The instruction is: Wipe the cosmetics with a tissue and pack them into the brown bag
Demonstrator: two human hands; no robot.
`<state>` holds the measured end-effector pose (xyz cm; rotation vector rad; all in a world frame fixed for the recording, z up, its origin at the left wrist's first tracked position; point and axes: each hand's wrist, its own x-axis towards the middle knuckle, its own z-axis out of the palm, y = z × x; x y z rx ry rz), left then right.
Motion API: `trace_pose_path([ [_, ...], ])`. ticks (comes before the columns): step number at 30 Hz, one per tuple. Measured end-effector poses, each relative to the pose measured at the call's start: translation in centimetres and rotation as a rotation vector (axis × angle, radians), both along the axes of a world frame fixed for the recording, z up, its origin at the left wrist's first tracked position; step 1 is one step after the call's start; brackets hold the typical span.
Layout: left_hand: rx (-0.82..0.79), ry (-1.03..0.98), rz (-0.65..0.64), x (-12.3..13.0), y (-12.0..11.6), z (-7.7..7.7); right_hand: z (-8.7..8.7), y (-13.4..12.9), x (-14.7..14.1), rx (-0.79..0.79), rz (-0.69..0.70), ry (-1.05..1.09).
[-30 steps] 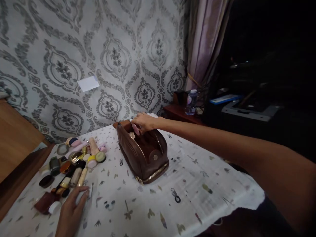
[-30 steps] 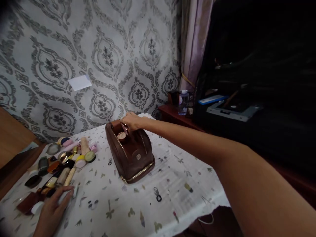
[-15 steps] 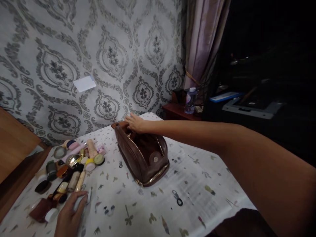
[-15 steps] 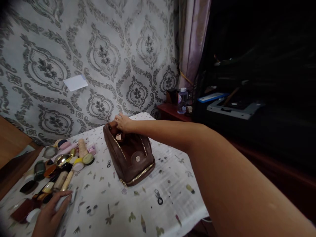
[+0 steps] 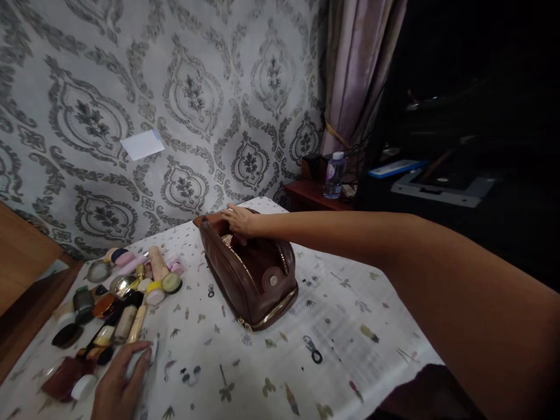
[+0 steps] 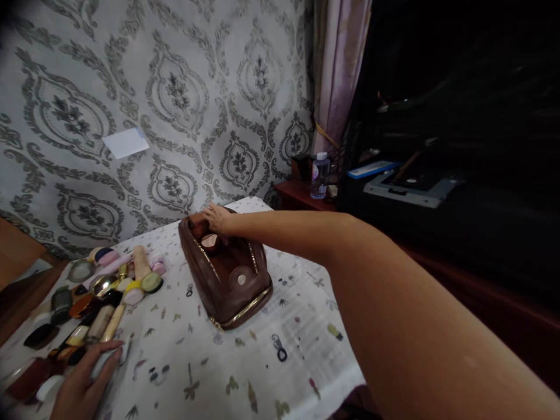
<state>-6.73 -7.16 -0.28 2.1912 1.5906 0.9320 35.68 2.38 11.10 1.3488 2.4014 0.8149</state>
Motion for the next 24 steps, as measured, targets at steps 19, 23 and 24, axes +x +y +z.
trace_pose_path([
  [19,-0.01,0.074,-0.072,-1.0,0.6,-0.3,-0.1,-1.7,-0.4,0.04,0.01,0.017],
  [23,0.048,0.044,-0.058,-0.5,0.3,-0.4,0.2,-1.7,-0.5,0.027,0.02,0.033],
  [24,0.058,0.03,-0.047,-0.3,0.2,-0.4,0.4,-1.7,-0.5,0.021,0.025,0.034],
])
